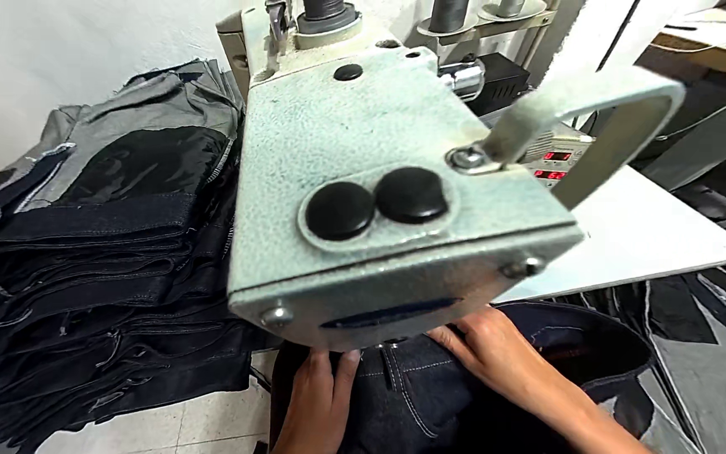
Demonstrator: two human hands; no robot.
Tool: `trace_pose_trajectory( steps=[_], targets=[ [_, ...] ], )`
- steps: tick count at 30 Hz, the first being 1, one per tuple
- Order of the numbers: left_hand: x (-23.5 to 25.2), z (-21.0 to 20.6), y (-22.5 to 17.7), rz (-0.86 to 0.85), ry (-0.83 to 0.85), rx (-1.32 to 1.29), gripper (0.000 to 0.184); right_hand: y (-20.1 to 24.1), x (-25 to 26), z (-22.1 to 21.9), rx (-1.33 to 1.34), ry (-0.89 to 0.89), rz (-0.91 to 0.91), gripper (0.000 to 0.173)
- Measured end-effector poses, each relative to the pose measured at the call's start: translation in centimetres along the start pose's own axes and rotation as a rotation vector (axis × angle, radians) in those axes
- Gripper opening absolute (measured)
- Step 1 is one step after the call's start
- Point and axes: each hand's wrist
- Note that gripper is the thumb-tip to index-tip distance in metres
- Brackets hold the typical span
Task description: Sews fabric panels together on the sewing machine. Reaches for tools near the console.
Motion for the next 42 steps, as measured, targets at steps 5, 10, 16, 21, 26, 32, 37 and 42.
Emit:
trace_pose_trajectory(
  steps=[5,10,16,21,26,32,37,42],
  targets=[
    [0.1,-0.4,-0.1,-0.036,-0.023,-0.011,0.054,-0.5,-0.4,-0.4,0.08,-0.001,0.001,0.056],
    [0.6,-1.2,0.5,-0.175,-0.127,-0.127,0.033,-0.6,0.1,-0.7,0.079,-0.058,0.024,0.052],
    [4.0,0.3,0.4,-0.009,-0.01,-0.027,0.031,-0.6,4.6,-0.2,0.009,-0.081,0.019,0.04],
    [3.3,0.3,0.7,-0.267,-0.064,0.138,0.021,-0.1,3.8,1.0,0.119,-0.028,0.016,0.031],
    [4.5,1.5,-4.4,0.293,0.229,0.331,0.031,0.4,5.9,2.2,0.208,0.269,-0.15,0.024],
    [3.7,1.0,-0.6,-0.016,0.068,0.173,0.026,2.2,6.2,4.2,0.152,0.396,-0.254,0.025],
    [4.3,1.5,-0.2,-0.009,0.12,0.119,0.024,-0.1,4.5,1.0,0.098,0.031,0.012,0.034],
    [3.9,1.6,0.0,-0.177,0.04,0.004,0.018,0.0,3.4,1.5,0.074,-0.047,0.003,0.036]
  ],
)
Point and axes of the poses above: each hand's wrist, its own x-axis towards the middle knuckle, its own z-axis out of the back of the hand, y = z × x, and after that the axes turned 9 degrees about -x, right-handed
